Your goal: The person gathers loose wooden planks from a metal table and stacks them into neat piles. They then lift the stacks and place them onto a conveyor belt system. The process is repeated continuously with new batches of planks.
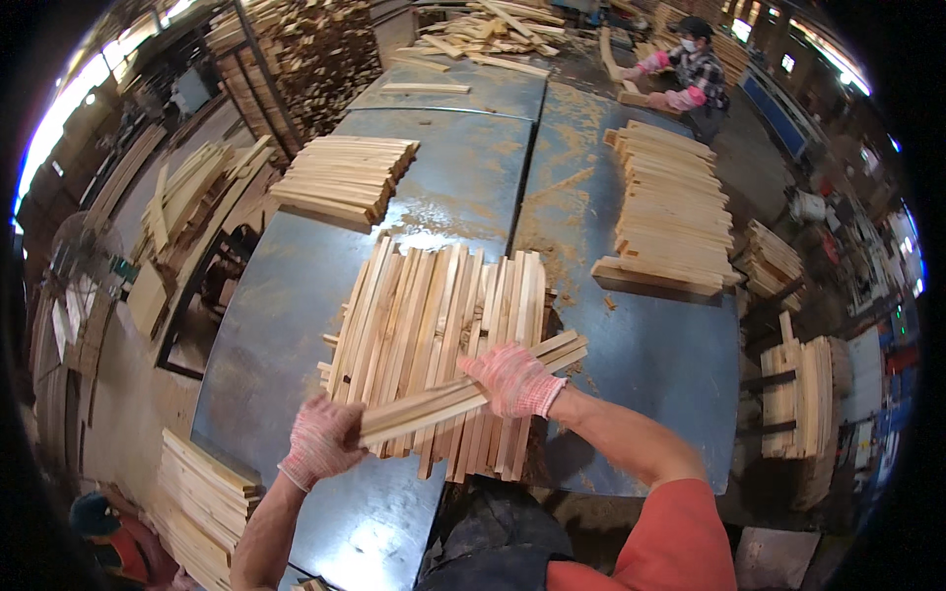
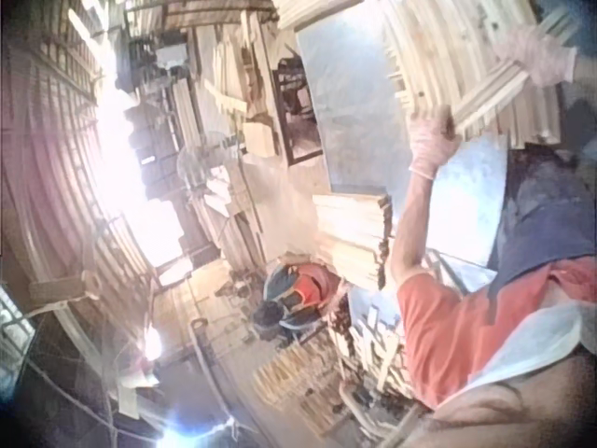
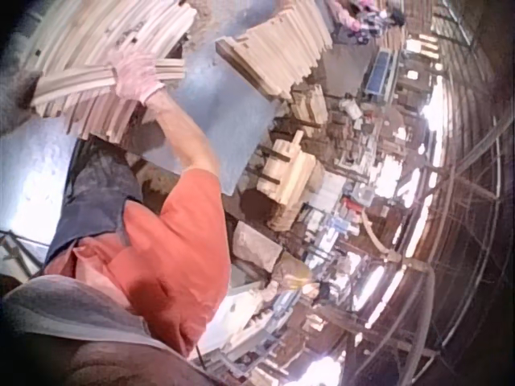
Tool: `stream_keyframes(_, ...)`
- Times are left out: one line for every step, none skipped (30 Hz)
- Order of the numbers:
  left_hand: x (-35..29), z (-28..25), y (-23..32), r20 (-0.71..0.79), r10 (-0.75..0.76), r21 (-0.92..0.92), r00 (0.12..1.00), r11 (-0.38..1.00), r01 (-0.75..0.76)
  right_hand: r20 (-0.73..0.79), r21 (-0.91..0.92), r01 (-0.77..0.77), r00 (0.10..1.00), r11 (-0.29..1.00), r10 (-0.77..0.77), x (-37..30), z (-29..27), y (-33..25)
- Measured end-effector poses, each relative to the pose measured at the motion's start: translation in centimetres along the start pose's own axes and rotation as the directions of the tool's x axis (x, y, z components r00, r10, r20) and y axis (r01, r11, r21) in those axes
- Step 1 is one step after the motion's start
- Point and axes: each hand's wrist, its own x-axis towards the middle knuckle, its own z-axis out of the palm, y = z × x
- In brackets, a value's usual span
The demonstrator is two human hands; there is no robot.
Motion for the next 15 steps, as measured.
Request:
stream_keyframes(-0.1, -0.4, -0.1, -0.176, -0.043, 0.048, 0.983, 0.997, 0.052, -0.021, 0.040, -0.008, 1.000, 0.999, 0.009, 1.0, -1.7, -0.3)
stream_keyframes(-0.1, -0.5, 0.0, -0.347, -0.061, 0.090, 0.936, 0.991, 0.097, -0.052, 0.043, -0.052, 0.997, 0.998, 0.054, 1.9, -1.5, 1.0)
stream_keyframes(-0.4, -0.6, 0.0, -0.419, -0.207, 0.020, 0.884, 0.971, 0.236, -0.094, 0.046, -0.093, 0.991, 0.995, 0.097, 3.0, -1.1, 2.3)
stream_keyframes(-1.1, 0.2, -0.4, -0.453, -0.330, -0.153, 0.828, 0.944, 0.292, -0.134, 0.052, -0.132, 0.981, 0.990, 0.138, 4.2, -0.9, 3.7)
stream_keyframes(-2.6, 2.0, -1.1, -0.465, -0.458, -0.324, 0.758, 0.885, 0.335, -0.116, 0.057, -0.200, 0.972, 0.978, 0.206, 5.7, -1.6, 4.7)
stream_keyframes(-4.1, 3.6, -1.5, -0.454, -0.578, -0.488, 0.678, 0.798, 0.354, -0.096, 0.059, -0.269, 0.957, 0.961, 0.274, 7.3, -2.5, 5.6)
stream_keyframes(-5.5, 5.0, -1.0, -0.400, -0.651, -0.595, 0.645, 0.720, 0.358, -0.065, 0.038, -0.360, 0.930, 0.932, 0.361, 8.9, -3.1, 6.6)
stream_keyframes(-7.4, 7.2, -0.9, -0.288, -0.710, -0.721, 0.643, 0.602, 0.343, -0.036, 0.012, -0.442, 0.896, 0.897, 0.442, 10.4, -3.5, 7.3)
stream_keyframes(-9.8, 10.0, -1.0, -0.170, -0.751, -0.823, 0.638, 0.464, 0.326, -0.125, 0.019, -0.428, 0.896, 0.904, 0.426, 11.7, -3.6, 8.1)
stream_keyframes(-13.3, 13.1, -0.8, -0.055, -0.786, -0.901, 0.616, 0.305, 0.308, -0.213, 0.025, -0.389, 0.898, 0.921, 0.385, 13.5, -3.3, 8.1)
stream_keyframes(-16.3, 16.2, 0.3, 0.042, -0.818, -0.935, 0.573, 0.171, 0.312, -0.294, 0.031, -0.358, 0.889, 0.933, 0.351, 14.5, -2.8, 8.7)
stream_keyframes(-18.8, 18.8, 1.7, 0.132, -0.843, -0.953, 0.522, 0.036, 0.300, -0.364, 0.085, -0.299, 0.879, 0.950, 0.309, 15.4, -2.1, 9.5)
stream_keyframes(-20.6, 20.1, 3.3, 0.196, -0.855, -0.948, 0.480, -0.039, 0.317, -0.432, 0.147, -0.230, 0.860, 0.962, 0.271, 15.9, -0.8, 10.8)
stream_keyframes(-21.5, 20.9, 5.1, 0.254, -0.861, -0.939, 0.440, -0.109, 0.327, -0.555, 0.115, -0.176, 0.805, 0.978, 0.210, 16.5, 1.6, 13.8)
stream_keyframes(-23.8, 22.2, 7.0, 0.297, -0.884, -0.917, 0.362, -0.159, 0.365, -0.396, 0.182, -0.262, 0.863, 0.948, 0.315, 16.9, 0.1, 10.7)
